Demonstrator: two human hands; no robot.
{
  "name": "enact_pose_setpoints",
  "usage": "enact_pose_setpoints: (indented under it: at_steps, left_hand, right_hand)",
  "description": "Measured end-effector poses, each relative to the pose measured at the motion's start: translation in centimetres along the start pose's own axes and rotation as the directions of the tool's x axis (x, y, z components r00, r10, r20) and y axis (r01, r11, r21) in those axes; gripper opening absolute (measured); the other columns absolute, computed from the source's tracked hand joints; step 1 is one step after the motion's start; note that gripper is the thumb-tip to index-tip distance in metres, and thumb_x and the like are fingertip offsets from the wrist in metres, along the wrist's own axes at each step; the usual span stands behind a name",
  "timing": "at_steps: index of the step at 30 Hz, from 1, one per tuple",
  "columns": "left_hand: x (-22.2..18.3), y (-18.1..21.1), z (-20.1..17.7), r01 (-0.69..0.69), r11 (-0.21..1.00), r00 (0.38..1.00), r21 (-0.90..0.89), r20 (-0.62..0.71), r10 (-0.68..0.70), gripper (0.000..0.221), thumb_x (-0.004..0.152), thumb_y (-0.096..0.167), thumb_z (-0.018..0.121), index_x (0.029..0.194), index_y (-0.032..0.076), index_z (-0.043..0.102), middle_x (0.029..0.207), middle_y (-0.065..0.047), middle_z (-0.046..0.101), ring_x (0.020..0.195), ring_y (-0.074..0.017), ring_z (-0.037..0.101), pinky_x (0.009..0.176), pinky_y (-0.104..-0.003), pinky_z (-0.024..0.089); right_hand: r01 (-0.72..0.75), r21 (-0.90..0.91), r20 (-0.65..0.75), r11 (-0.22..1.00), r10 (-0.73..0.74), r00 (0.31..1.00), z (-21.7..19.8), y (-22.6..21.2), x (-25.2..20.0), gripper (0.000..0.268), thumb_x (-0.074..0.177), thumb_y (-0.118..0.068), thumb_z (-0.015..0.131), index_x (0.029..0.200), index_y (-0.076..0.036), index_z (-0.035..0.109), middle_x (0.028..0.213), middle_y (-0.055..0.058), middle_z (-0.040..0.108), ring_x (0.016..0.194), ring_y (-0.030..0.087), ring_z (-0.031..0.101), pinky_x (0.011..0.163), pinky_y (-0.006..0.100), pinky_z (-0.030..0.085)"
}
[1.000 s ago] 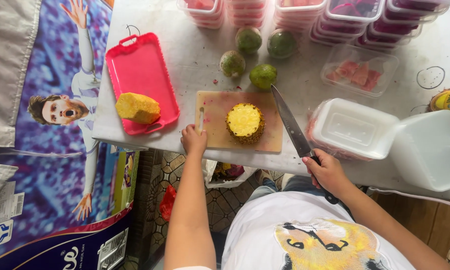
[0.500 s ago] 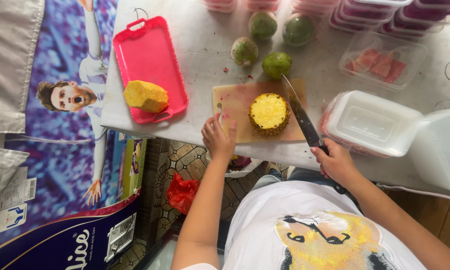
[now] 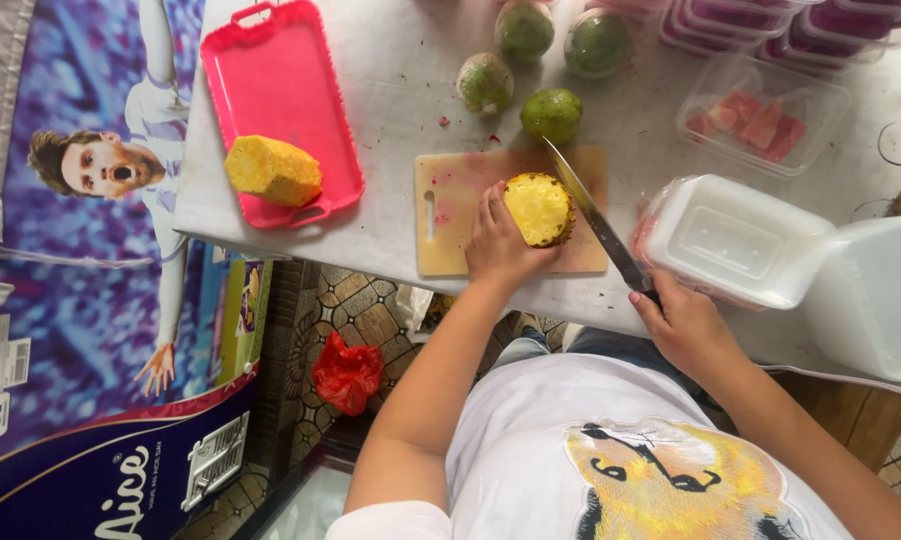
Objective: Slicing and peeling pineapples and placing the pieces into plastic containers
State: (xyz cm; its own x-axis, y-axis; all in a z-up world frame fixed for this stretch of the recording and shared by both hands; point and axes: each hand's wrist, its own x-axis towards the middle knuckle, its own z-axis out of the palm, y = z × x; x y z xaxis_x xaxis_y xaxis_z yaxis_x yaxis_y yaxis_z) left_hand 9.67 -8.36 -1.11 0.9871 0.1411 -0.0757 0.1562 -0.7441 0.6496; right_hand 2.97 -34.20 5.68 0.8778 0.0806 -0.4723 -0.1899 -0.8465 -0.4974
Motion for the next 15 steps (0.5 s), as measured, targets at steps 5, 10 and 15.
enact_pose_setpoints:
  at_steps: [5,10,15]
  left_hand:
    - [2.7,-3.4,-2.8,-0.260,0.966,0.945,0.001,0.204,0.255,0.137,0.042,0.050,0.096,0.157,0.016,0.030,0.152,-0.011,0.044,0.134,-0.0385,0.055,0.108,-0.051,0.053]
    - [1.6,0.0,-4.6,-0.156,0.972,0.947,0.174,0.308,0.096,0.149,0.046,0.065,0.096,0.164,0.024,0.015,0.164,-0.013,0.027,0.145,-0.0434,0.041,0.104,-0.063,0.050]
    - [0.6,0.2,-0.1,-0.019,0.998,0.998,0.063,0.055,0.016,0.138,0.053,0.059,0.091,0.159,0.007,0.020,0.151,-0.023,0.035,0.134,-0.0525,0.049,0.104,-0.062,0.050]
  right_hand:
    - [-0.029,-0.109,0.035,0.994,0.033,0.999,0.3,0.6,0.4,0.042,0.106,-0.042,0.047,0.132,-0.011,0.055,0.110,0.027,0.073,0.108,0.046,0.069,0.089,0.057,0.055]
    - [-0.011,-0.224,0.073,0.975,0.028,0.997,0.1,-0.7,0.3,0.040,0.106,-0.042,0.043,0.130,-0.011,0.054,0.109,0.025,0.075,0.105,0.045,0.071,0.089,0.056,0.057]
    - [0.027,-0.304,0.083,0.952,-0.002,0.997,-0.8,-3.2,-0.1,0.037,0.107,-0.038,0.040,0.124,-0.008,0.054,0.106,0.024,0.075,0.096,0.045,0.074,0.082,0.055,0.060]
